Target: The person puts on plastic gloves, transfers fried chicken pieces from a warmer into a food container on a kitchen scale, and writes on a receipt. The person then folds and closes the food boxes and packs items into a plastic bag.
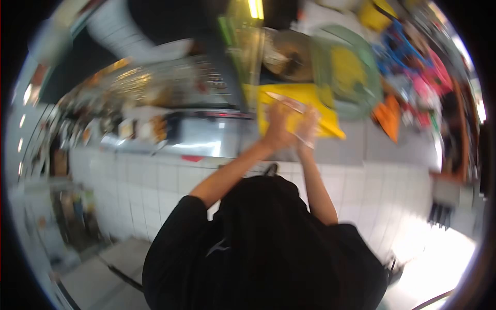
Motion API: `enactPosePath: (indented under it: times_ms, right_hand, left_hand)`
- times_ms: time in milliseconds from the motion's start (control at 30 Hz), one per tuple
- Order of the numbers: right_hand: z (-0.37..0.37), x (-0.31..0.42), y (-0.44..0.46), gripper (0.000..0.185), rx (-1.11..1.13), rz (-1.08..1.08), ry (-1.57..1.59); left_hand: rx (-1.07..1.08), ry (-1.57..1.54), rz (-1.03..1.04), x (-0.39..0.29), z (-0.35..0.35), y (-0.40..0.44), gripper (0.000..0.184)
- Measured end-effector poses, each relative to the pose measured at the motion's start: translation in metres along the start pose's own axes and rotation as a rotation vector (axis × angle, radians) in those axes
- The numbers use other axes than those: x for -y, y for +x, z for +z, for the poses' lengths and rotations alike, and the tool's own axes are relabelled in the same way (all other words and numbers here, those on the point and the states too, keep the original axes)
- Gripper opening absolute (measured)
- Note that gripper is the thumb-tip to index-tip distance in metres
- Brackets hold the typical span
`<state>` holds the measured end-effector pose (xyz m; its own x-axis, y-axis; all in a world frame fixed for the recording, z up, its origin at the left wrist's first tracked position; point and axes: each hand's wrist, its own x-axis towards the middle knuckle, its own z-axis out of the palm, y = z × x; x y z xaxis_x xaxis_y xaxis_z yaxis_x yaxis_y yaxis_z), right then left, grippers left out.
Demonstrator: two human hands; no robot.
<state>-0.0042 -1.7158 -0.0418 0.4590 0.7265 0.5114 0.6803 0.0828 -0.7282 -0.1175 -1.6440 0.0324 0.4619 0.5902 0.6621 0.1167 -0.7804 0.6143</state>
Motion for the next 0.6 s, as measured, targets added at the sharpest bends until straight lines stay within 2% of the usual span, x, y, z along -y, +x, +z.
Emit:
enactPosePath:
  times_ms: [33,100,133,233,300,367,467,600]
  right_hand:
    - [0.016,-0.007,-0.016,0.061,0.023,0.329,0.483]
    - [0.026,-0.004,-0.027,0.066,0.013,0.525,0.857]
    - [0.034,0.000,-0.023,0.072,0.033,0.436,0.722]
    - [0.016,-0.005,-0.026,0.072,0.091,0.680,0.793]
    - [-0.010,0.021,-0.005,0.064,0.139,0.921,0.830]
    - [-0.022,0.036,0.007,0.063,0.219,0.918,0.737]
    - [-0.038,0.076,0.017,0.065,0.134,0.596,0.551]
    - [0.000,0.023,-0.017,0.060,0.013,0.597,0.665]
  left_hand:
    - [-0.021,0.073,-0.050,-0.003,-0.003,0.011,0.060]
    - [0.165,0.177,-0.056,-0.021,-0.016,0.020,0.053]
    - [0.122,0.167,-0.085,-0.011,-0.011,0.013,0.054]
    - [0.036,0.081,-0.218,-0.012,0.018,-0.037,0.061]
    - [0.030,0.055,-0.331,-0.016,0.029,-0.064,0.065]
    - [0.055,0.083,-0.443,-0.017,0.031,-0.072,0.067]
    - [-0.011,0.053,-0.290,-0.015,0.024,-0.054,0.070]
    - [-0.031,0.053,-0.137,-0.008,0.014,-0.022,0.070]
